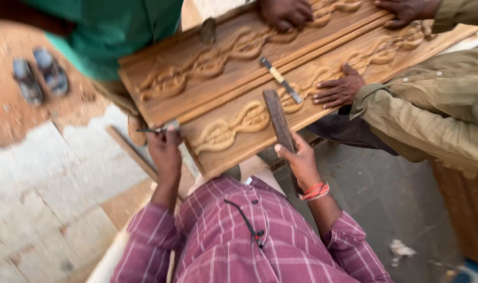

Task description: The person carves intricate floral patterns into a long wooden plank using a chisel and a wooden mallet. They repeatedly strike the chisel to shape the wood and occasionally use a sanding block to smooth the carved surfaces. Other workers are visible nearby, also engaged in similar carving tasks.

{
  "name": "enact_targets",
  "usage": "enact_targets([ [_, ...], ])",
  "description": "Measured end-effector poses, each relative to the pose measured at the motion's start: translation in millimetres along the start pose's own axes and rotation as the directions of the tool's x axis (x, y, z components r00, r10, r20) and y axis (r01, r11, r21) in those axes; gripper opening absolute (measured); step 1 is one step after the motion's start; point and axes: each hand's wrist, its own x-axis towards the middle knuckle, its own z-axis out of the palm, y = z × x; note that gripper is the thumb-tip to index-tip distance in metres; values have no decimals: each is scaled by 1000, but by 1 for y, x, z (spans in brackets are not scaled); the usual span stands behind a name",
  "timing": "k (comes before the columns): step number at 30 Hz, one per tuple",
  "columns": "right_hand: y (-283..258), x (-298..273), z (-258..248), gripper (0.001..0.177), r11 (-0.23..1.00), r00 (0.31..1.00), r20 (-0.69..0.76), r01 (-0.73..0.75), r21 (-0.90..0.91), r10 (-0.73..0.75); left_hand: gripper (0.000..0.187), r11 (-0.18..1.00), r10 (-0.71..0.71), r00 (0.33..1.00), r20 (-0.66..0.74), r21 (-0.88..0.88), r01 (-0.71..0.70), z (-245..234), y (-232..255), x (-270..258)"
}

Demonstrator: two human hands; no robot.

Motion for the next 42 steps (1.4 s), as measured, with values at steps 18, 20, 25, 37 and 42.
enact_targets([
  [18, 67, -62, -1, 68, 990, 954, -281, -68, 125, 101, 31, 279, -45, 317, 947, 316, -907, 23, 33, -17],
  [20, 69, -66, -3, 68, 989, 951, -289, -75, 126, 109, 35, 619, -576, 256, 776, 619, -484, 28, 33, -24],
  [25, 68, -67, -8, 67, 991, 939, -327, -73, 116, 108, 26, 589, -205, 313, 927, 372, -717, 39, 44, -41],
  [37, 90, -67, -3, 69, 989, 948, -300, -76, 126, 111, 11, -50, -347, 430, 833, 442, -896, -12, 24, -62],
  [42, 123, -61, -1, 76, 994, 952, -291, -77, 80, 97, 19, 36, -330, 455, 827, 492, -870, -10, 31, -62],
])
